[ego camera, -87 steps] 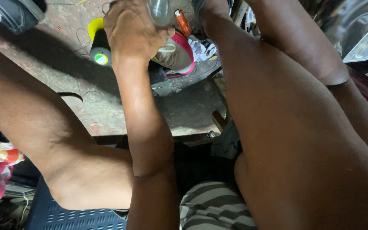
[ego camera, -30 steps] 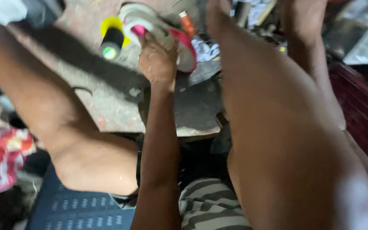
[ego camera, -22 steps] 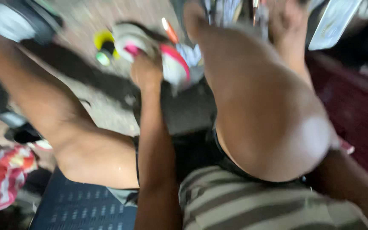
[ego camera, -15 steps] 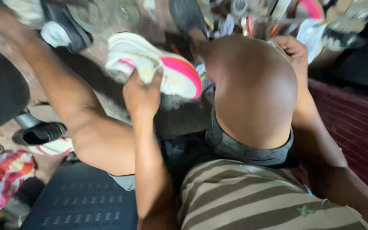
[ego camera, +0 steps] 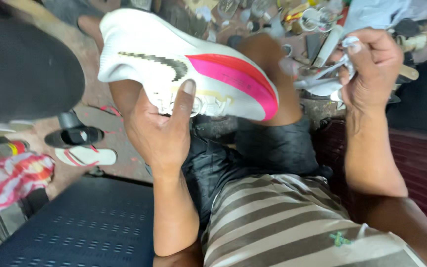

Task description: The person cleans a white and pink sneaker using a white cloth and a small bottle of liquid. They wipe the shoe's upper and sole, occasionally dip the cloth into the bottle, and use scissors to trim a small piece of material from the shoe.

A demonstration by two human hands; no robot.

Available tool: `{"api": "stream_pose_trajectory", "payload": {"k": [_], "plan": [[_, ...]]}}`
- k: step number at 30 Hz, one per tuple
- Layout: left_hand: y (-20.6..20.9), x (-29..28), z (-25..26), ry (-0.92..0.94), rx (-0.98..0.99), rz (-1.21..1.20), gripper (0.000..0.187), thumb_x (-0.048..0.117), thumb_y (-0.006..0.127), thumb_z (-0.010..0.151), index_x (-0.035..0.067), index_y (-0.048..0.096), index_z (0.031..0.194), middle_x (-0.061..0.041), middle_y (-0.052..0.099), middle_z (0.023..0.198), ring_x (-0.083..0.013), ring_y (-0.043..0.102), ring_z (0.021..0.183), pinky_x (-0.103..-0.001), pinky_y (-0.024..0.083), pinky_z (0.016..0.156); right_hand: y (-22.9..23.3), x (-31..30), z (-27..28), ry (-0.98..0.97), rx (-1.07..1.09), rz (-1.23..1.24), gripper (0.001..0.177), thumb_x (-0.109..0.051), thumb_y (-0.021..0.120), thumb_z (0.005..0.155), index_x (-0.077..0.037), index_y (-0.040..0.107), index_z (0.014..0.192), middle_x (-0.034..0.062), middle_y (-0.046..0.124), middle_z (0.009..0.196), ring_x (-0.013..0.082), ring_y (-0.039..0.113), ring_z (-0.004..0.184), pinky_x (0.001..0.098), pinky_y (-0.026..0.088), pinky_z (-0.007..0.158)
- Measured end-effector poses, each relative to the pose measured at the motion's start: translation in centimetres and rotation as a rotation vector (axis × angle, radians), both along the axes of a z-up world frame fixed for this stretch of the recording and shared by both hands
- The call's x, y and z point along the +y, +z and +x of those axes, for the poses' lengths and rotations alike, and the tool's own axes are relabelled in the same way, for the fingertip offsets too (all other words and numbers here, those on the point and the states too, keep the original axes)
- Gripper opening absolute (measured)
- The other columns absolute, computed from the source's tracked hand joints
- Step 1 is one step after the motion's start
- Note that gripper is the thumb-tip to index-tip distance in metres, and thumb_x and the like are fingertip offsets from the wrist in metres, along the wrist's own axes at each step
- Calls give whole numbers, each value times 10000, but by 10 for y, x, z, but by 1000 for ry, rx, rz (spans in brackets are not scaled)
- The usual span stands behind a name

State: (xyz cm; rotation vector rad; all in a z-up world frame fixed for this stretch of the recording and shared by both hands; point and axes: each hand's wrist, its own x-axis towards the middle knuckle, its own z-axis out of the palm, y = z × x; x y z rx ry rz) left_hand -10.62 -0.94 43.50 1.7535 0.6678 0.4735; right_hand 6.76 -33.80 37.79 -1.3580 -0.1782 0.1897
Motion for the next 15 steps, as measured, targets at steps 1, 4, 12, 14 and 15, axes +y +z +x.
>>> {"api": "stream_pose_trajectory", "payload": {"k": [1, 4, 12, 14, 15], "plan": [[6, -1, 1, -36, -22, -11, 253, 161, 770, 968, 25, 720, 1175, -39, 778, 1035, -98, 711, 951, -273, 561, 887, 7, 6, -5, 1, -5, 28, 81, 2, 703, 1127, 64, 652, 1141, 163, 706, 954, 159, 679, 715, 195, 454, 500], [15, -3, 9, -115, -94, 51, 233, 184, 764, 960, 36, 710, 1131, -80, 758, 993, -176, 720, 907, -313, 564, 840, 21, 26, -12, 44, -2, 98, 101, -18, 697, 1073, 39, 647, 1140, 137, 696, 978, 171, 720, 759, 191, 458, 471], [-7, -16, 20, -154, -130, 340, 219, 189, 777, 966, 11, 684, 1052, -144, 689, 977, -362, 687, 915, -437, 524, 807, 36, 22, -26, 187, 26, 53, 99, -42, 675, 1076, 53, 662, 1100, 174, 702, 939, 141, 672, 693, 159, 393, 446], [-11, -20, 26, -142, -130, 428, 252, 204, 795, 1000, 2, 652, 1047, -155, 659, 977, -387, 661, 935, -457, 506, 812, 27, 16, -29, 161, 84, 42, 108, -52, 681, 1034, 42, 656, 1082, 157, 691, 941, 168, 698, 748, 177, 395, 456], [-13, -25, 23, -141, -118, 467, 273, 212, 805, 1017, -2, 636, 1044, -160, 645, 977, -399, 648, 945, -467, 497, 815, 20, 13, -36, 136, 136, 31, 119, -60, 686, 994, 31, 652, 1063, 146, 684, 936, 174, 705, 759, 189, 397, 460]]}}
